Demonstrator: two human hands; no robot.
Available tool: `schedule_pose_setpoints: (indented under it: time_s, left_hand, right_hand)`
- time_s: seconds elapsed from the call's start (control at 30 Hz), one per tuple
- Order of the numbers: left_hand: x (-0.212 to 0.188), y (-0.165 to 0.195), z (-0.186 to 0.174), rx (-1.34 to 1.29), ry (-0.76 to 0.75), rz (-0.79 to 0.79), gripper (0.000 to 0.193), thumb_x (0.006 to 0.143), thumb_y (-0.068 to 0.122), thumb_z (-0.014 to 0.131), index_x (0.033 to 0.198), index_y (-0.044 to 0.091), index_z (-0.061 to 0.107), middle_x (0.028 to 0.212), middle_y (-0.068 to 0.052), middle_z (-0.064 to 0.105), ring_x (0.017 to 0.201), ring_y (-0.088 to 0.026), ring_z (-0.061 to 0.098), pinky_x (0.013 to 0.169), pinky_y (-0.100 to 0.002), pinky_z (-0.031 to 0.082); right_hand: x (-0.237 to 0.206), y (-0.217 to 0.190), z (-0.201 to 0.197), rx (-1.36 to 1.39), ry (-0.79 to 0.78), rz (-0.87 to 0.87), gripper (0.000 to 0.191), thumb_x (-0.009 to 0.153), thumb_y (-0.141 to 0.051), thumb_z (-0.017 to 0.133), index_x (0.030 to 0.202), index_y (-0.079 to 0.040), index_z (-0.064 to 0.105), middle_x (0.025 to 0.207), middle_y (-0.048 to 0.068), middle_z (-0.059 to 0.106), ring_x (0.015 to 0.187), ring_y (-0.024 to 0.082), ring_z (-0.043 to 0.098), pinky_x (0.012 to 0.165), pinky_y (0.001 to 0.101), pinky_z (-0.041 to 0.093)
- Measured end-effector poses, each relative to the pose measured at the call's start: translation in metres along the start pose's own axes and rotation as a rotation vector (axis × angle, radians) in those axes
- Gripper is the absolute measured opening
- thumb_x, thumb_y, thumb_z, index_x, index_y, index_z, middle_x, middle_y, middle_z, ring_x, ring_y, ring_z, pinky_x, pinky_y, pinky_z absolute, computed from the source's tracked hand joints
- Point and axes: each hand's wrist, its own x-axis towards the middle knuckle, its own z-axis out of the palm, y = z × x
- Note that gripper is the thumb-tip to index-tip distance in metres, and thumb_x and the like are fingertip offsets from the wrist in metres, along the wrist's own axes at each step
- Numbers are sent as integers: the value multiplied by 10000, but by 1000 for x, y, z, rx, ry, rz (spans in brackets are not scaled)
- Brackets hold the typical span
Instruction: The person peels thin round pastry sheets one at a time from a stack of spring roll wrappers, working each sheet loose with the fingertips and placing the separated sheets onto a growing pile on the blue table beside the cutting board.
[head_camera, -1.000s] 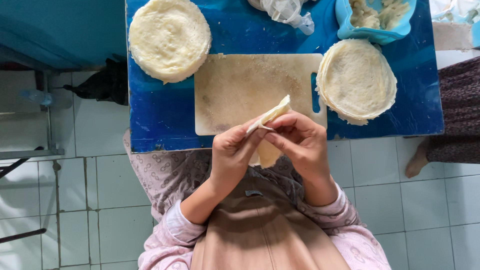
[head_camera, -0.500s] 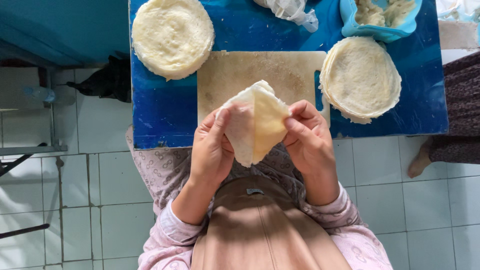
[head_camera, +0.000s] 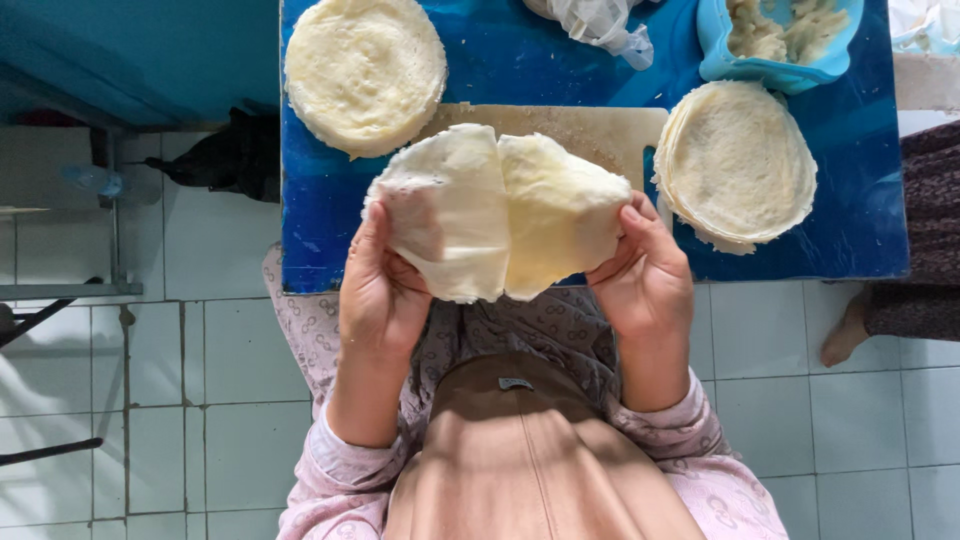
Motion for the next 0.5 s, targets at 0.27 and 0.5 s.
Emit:
schedule_pose_setpoints:
  time_s: [0.27, 0.5]
  left_hand:
    - [-2, 60, 11, 126, -24, 188, 326, 1064, 213, 593, 1322, 15, 607, 1271, -93, 696, 1182, -202, 677, 1034, -364, 576]
    - [11, 89, 60, 828, -292, 290, 258, 1084, 147, 621, 1226, -58, 687, 1075, -106, 769, 949, -160, 740, 807, -278, 617]
  right_hand:
    - [-11, -24, 20, -488, -65, -789, 200, 1081, -32, 612, 1256, -127, 602, 1301, 45, 639, 1270, 220, 631, 1113, 429, 540]
    - [19, -29, 85, -2170, -591, -656, 190, 949, -142, 765, 1079, -76, 643, 1055, 151, 731, 962, 373, 718, 847, 430, 564]
